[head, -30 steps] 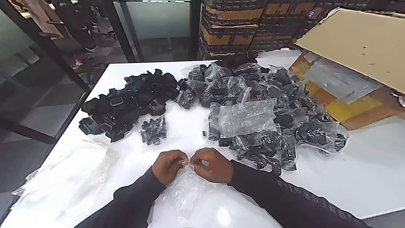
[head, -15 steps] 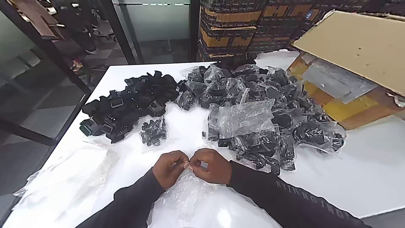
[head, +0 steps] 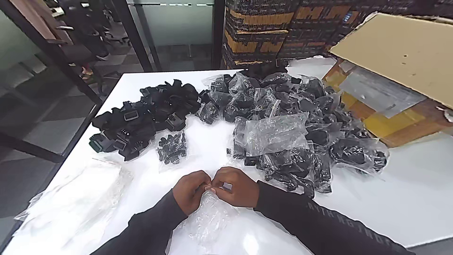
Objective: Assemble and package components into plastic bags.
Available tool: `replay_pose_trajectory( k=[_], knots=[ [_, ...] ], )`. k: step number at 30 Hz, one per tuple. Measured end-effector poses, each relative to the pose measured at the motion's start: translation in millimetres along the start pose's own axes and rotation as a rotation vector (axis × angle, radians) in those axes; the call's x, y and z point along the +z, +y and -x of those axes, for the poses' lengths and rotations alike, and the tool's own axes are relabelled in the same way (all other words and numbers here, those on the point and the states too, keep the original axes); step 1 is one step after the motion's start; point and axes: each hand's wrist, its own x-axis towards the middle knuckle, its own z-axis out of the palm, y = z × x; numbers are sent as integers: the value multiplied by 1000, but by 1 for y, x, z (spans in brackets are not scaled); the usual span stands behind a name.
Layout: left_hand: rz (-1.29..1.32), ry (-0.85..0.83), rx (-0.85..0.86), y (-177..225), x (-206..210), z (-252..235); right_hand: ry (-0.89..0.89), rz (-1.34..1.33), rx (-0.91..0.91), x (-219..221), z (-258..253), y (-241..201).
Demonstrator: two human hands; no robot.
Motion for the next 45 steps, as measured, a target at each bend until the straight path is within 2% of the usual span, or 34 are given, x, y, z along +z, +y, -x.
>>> replay_pose_trajectory(
  k=[4,7,15,21,27,45],
  knots=[
    [109,110,-93,-4,1,0,63,-61,39,-3,-2,4],
    [150,121,-134,-5,1,0,79,-59,55,-3,-2,5],
    [184,92,-85,-6,1,1,19,-29,29,-2,-1,4],
    [157,60,-41,-8,0,0,61,-6,8,-2,-2,4],
    [180,57,-113,-7,-1,0,118,-80,33,-3,-2,6],
    [189,58,-113,-8,-2,0,80,-107,45,-2,-3,6]
  ],
)
